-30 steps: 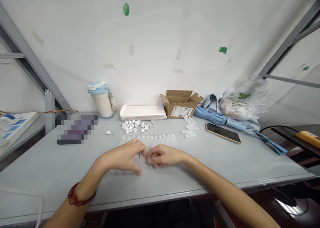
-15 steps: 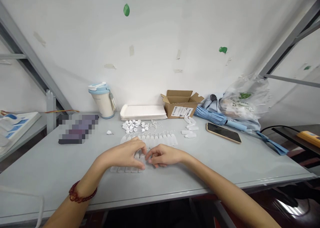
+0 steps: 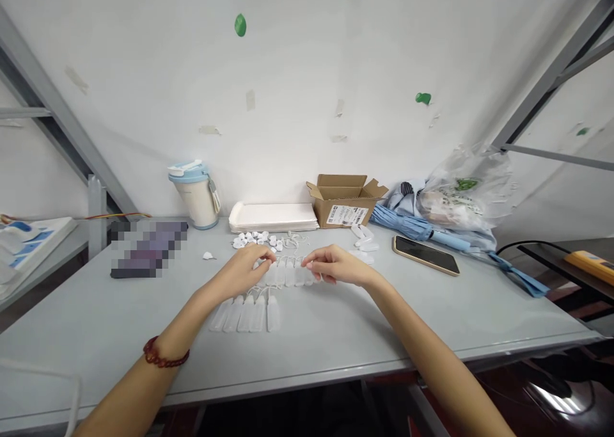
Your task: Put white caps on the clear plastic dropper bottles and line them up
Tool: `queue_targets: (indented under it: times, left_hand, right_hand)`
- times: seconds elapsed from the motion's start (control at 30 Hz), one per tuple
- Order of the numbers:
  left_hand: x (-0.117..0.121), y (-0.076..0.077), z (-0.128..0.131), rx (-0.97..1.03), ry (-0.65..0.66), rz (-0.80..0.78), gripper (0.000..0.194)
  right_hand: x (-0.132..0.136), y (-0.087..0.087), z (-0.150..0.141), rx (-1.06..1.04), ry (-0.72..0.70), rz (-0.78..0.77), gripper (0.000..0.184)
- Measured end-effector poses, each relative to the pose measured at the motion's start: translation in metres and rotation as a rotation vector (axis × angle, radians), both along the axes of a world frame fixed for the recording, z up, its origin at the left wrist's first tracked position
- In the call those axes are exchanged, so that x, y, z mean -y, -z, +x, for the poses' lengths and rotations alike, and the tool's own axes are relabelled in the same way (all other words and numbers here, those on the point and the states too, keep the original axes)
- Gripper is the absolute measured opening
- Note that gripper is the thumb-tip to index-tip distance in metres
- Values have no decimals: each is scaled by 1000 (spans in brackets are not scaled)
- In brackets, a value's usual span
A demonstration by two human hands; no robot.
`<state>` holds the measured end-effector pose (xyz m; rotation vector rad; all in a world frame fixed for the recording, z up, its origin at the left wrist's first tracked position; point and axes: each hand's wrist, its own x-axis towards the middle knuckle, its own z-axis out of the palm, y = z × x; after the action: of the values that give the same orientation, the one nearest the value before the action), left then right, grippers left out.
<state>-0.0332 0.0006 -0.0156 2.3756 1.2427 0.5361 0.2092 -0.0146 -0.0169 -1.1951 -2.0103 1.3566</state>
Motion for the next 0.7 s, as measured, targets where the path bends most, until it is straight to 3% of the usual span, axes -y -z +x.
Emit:
queue_targets:
  times: [0.07, 0.2, 0.4, 0.7]
  left_hand:
    - [-7, 1, 4, 0, -3, 22, 27]
    - [-35, 10, 14, -75, 59, 118, 35]
    - [-73, 23, 35, -255, 97, 166, 49]
    - [-80, 24, 53, -248, 108, 151, 24]
  right_hand:
    - [-6, 0, 10, 121, 102, 127, 26]
    - [-21, 4, 33, 627, 391, 443, 24]
    - [-39, 15, 65, 776, 435, 401, 29]
    - [-39, 10, 84, 779, 415, 339, 27]
